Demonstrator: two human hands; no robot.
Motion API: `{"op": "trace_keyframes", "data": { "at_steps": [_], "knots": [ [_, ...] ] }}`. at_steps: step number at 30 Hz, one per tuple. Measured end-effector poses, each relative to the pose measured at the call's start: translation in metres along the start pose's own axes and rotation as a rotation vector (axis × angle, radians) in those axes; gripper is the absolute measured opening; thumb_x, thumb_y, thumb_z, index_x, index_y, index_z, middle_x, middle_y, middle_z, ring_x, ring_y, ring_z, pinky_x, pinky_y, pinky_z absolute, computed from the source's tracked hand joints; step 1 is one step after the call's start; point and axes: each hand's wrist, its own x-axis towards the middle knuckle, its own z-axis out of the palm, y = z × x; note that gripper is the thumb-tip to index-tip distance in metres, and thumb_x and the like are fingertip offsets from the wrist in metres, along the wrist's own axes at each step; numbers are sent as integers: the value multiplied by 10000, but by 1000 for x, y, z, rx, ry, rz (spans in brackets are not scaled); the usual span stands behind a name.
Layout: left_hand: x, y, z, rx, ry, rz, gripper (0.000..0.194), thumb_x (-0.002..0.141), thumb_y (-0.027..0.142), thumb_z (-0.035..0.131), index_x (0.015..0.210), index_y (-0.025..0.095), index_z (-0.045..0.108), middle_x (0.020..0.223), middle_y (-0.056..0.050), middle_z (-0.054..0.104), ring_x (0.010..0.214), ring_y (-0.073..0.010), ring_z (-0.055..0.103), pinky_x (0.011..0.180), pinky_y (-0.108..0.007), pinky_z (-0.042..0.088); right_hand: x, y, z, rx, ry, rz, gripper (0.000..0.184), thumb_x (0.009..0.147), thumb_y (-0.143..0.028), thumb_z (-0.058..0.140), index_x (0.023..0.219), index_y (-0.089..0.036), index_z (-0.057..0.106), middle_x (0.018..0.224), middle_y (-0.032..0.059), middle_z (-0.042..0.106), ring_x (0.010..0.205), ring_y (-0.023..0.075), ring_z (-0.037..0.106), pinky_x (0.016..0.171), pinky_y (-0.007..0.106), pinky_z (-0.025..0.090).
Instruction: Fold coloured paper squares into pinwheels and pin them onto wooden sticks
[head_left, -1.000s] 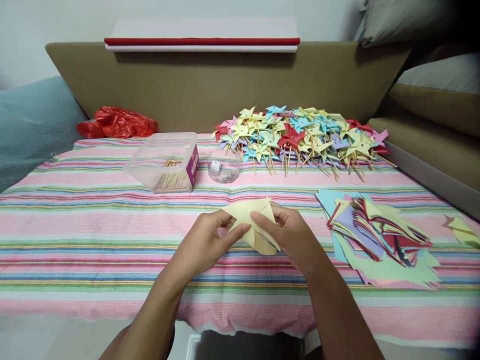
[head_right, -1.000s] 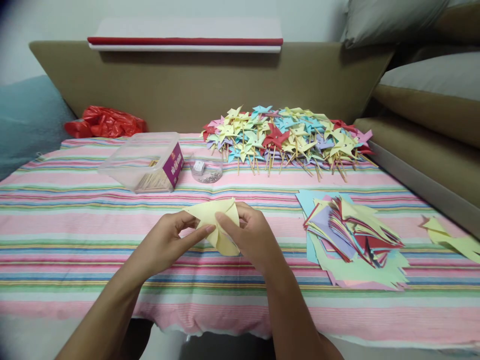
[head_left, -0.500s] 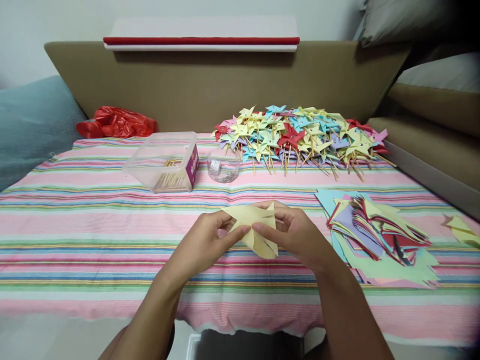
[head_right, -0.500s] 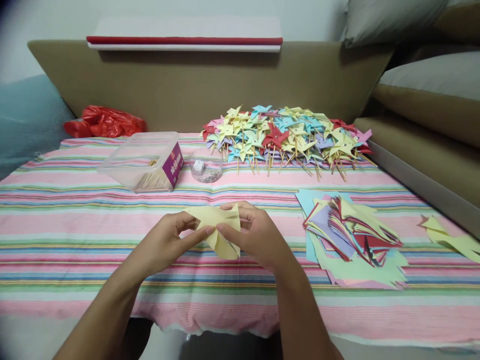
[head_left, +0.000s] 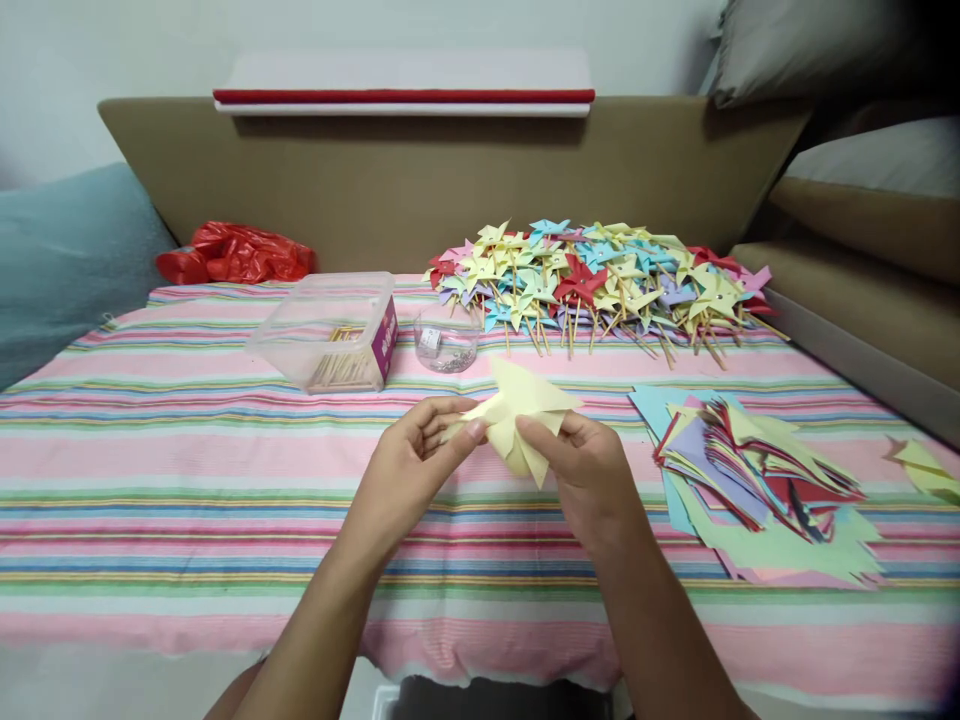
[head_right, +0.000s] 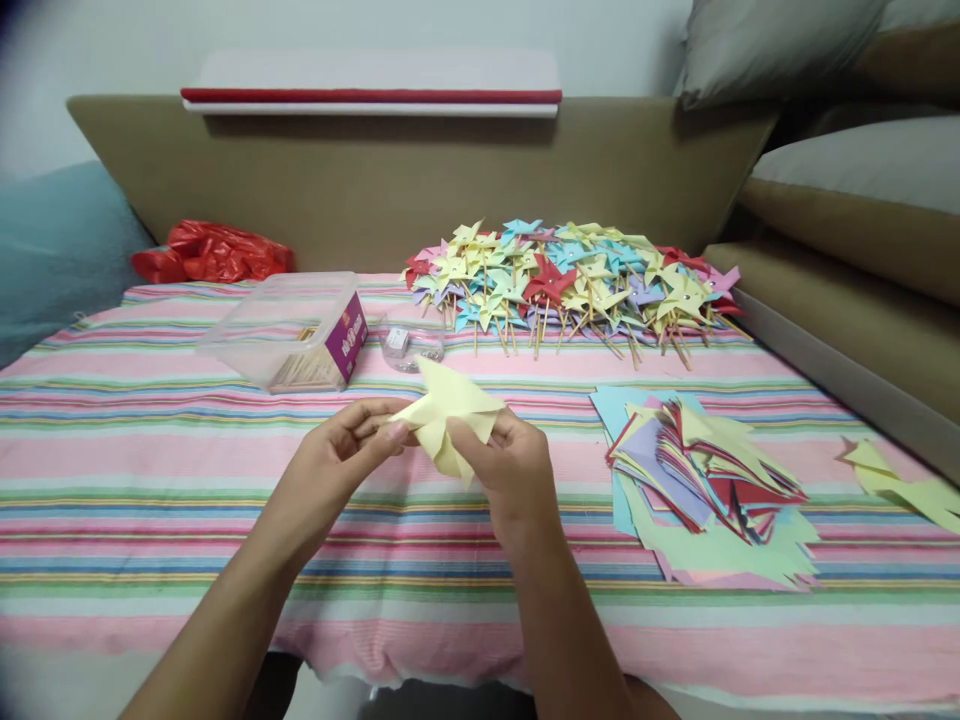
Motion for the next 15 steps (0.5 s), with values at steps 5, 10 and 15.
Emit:
{"op": "trace_keyframes", "data": {
  "at_steps": [5, 10, 15],
  "knots": [
    [0, -8, 14, -202, -29, -51, 334, 819, 353, 785, 1101, 192, 708, 1106, -74, 737, 1015, -195, 680, 887, -281, 516, -2, -5, 12, 265, 15, 5, 233, 693, -362, 842, 825, -185, 769, 787, 31, 746, 731, 189, 662, 681, 311, 511],
    [0, -14, 24, -278, 50, -20, 237, 803, 338, 802, 988, 196, 760, 1039, -52, 759, 965, -178, 691, 861, -261, 530, -6, -10, 14, 313, -53, 45, 192, 692, -331, 837, 690, -186, 712, 652, -13, 651, 585, 124, 538, 577, 270, 434],
    [2, -16, 25, -294, 85, 4, 265, 754, 313, 838, 982, 197, 768, 993, -54, 770, 935, -191, 703, 851, -288, 548, -8, -9, 15, 296, -66, 61, 190, 678, -330, 841, 715, -196, 712, 674, -10, 662, 614, 138, 546, 591, 279, 421]
  ]
}}
